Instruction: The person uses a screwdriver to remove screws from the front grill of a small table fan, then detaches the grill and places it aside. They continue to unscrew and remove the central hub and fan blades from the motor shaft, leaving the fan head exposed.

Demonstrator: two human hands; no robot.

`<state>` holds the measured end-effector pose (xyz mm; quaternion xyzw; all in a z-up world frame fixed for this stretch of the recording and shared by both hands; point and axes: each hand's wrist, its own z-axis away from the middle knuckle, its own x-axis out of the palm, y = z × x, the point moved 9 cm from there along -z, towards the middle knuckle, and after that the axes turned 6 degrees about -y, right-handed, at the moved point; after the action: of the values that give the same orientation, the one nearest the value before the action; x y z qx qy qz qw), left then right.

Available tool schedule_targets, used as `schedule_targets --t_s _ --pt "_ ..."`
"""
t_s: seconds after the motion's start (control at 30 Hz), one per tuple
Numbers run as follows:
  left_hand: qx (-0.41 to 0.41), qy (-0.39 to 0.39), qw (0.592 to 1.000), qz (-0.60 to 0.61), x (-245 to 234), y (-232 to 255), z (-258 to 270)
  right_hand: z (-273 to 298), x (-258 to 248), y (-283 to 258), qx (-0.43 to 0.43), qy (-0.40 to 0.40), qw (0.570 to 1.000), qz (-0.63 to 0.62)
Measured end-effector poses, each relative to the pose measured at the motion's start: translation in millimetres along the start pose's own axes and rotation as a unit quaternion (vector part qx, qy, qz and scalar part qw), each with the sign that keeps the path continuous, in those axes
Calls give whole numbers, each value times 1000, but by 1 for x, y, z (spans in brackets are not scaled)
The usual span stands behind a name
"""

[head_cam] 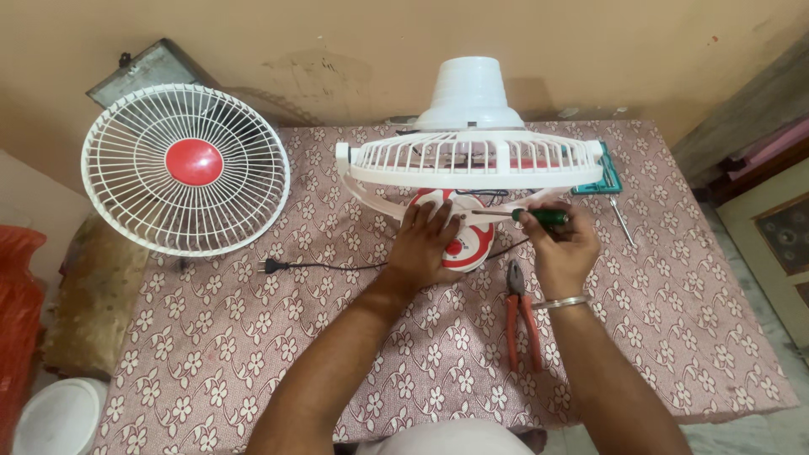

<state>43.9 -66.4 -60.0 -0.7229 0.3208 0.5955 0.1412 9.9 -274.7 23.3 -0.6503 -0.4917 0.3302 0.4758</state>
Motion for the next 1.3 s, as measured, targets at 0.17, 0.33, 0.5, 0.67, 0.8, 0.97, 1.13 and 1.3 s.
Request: schedule_targets --t_s 0.17,0.33,0.5,0.67,0.8,0.97,1.13,1.3 --pt "1 10 1000 -4 -4 1 1 3 19 -7 -87 -30 982 163" --pt "-5 -2 1000 -2 -4 2 1 -1 33 -10 -167 -35 934 315" --pt "-4 -24 1000 -1 -2 2 -1 0 40 -5 -226 -55 917 325" --pt "-7 -30 1000 1 0 1 -2 -3 42 -5 -221 -66 914 335" --pt "-3 -18 1000 -1 0 1 -1 -6 49 -8 -184 -83 903 380" --pt "3 1 1000 1 -2 2 0 -17 63 -9 -181 -102 892 402" --pt "8 23 1000 11 -6 2 1 -27 76 10 -135 -134 919 344" --pt "26 81 996 8 -16 6 7 -33 82 36 -37 -177 908 379"
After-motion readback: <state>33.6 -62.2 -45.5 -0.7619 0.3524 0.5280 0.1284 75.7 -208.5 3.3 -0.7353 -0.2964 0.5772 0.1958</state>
